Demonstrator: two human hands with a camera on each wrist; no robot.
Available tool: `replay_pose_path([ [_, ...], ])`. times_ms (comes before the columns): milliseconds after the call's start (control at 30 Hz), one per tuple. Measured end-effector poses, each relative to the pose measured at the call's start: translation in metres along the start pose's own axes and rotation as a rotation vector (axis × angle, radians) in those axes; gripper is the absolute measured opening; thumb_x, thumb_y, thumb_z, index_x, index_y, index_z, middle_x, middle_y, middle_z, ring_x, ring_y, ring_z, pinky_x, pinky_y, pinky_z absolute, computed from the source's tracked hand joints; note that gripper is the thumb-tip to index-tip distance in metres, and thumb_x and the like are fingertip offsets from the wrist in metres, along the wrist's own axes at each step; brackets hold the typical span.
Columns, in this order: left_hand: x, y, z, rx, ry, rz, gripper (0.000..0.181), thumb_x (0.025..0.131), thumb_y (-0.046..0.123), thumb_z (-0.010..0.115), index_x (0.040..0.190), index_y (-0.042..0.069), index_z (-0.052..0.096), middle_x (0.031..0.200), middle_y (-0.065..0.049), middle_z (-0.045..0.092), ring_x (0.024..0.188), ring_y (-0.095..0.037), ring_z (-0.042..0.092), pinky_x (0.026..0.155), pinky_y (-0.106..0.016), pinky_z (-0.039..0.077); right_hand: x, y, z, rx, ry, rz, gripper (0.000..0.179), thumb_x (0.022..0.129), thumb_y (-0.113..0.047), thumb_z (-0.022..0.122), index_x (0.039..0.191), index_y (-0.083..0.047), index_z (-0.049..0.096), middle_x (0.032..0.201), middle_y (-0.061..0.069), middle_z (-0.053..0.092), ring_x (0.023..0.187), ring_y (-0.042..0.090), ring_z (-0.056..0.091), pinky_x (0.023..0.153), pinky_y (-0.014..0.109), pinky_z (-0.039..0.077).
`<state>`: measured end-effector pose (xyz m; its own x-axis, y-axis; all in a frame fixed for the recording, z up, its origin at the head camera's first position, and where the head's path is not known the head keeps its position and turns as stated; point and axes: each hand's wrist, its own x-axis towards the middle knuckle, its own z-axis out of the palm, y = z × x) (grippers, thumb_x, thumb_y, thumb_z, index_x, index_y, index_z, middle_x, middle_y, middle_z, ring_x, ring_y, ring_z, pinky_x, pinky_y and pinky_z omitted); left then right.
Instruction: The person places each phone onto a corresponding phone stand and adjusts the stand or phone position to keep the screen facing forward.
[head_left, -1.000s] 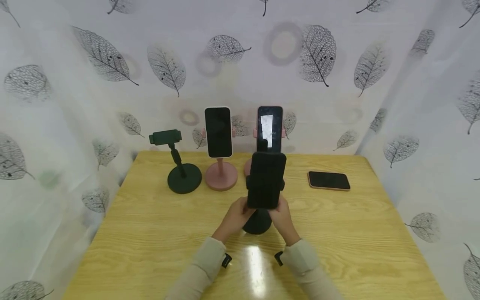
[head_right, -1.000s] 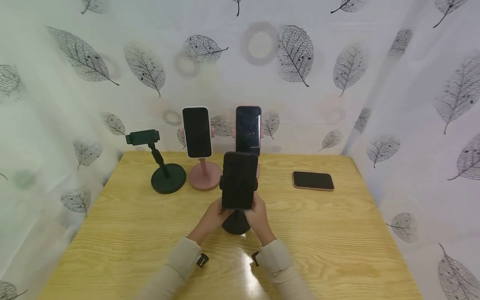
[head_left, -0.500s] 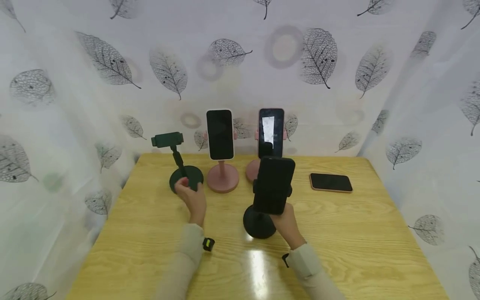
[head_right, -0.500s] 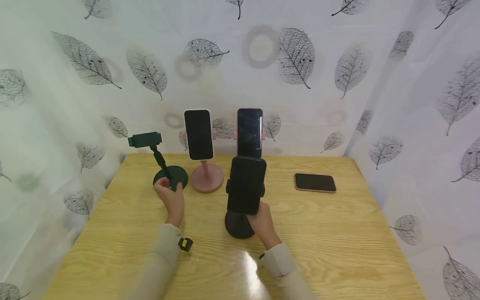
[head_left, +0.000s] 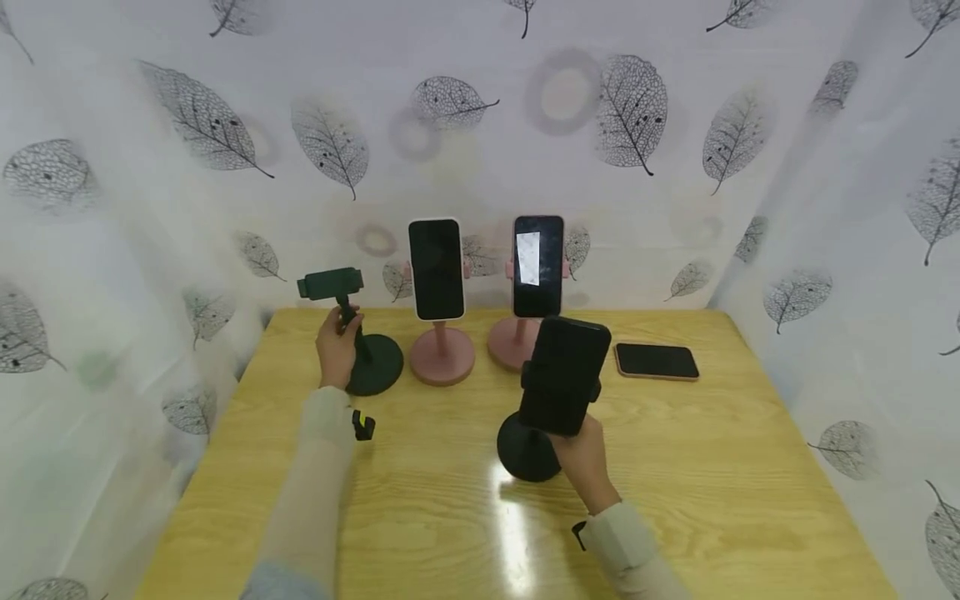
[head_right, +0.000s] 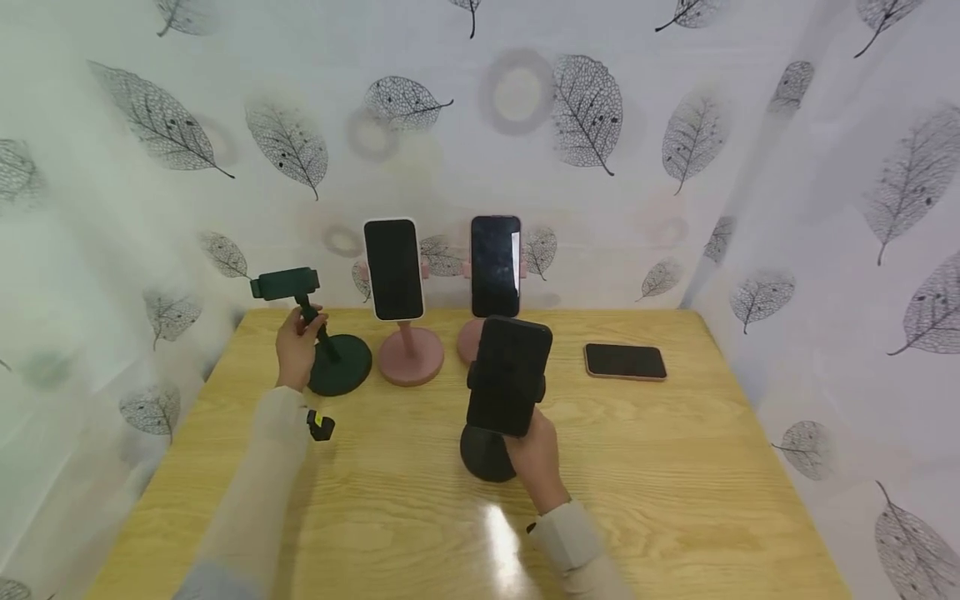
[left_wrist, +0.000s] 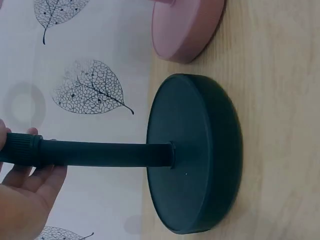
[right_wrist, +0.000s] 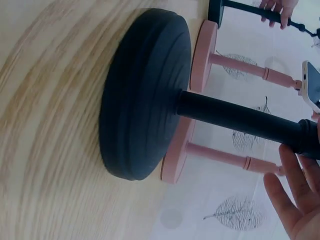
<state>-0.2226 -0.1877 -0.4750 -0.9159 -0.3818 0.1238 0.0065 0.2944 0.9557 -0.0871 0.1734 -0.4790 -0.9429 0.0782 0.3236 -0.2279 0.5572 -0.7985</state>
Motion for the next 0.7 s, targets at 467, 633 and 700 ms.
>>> replay_pose_path([
  [467,-0.079,0.013,-0.021,0.1,-0.121,0.0,0.031,0.092,0.027,0.061,0.115,0.006,0.063,0.116,-0.016,0.066,0.11,-0.023,0.063,0.097,-0.043,0.048,0.045,0.04,-0.042,-0.113,0.125,0.049,0.031,0.081,0.0,0.068,0.061,-0.004,0.045,0.055,-0.002,0.039,0.053,0.003,0.034,0.052,0.023,0.035],
  [633,-0.1,0.015,-0.026,0.161,-0.167,-0.044,0.033,0.089,0.032,0.063,0.115,0.01,0.066,0.113,-0.01,0.069,0.096,0.004,0.062,0.092,-0.036,0.051,0.071,0.053,-0.043,-0.072,0.144,0.032,0.015,0.079,0.0,0.072,0.071,0.004,0.059,0.065,0.016,0.059,0.06,-0.005,0.043,0.057,0.023,0.043],
  [700,-0.105,0.016,-0.027,0.182,-0.186,-0.056,0.034,0.088,0.033,0.065,0.113,0.01,0.068,0.111,-0.008,0.07,0.092,0.01,0.06,0.091,-0.035,0.052,0.082,0.057,-0.042,-0.071,0.145,0.016,0.012,0.078,0.0,0.073,0.077,0.005,0.062,0.073,0.021,0.063,0.064,-0.004,0.048,0.06,0.025,0.045],
])
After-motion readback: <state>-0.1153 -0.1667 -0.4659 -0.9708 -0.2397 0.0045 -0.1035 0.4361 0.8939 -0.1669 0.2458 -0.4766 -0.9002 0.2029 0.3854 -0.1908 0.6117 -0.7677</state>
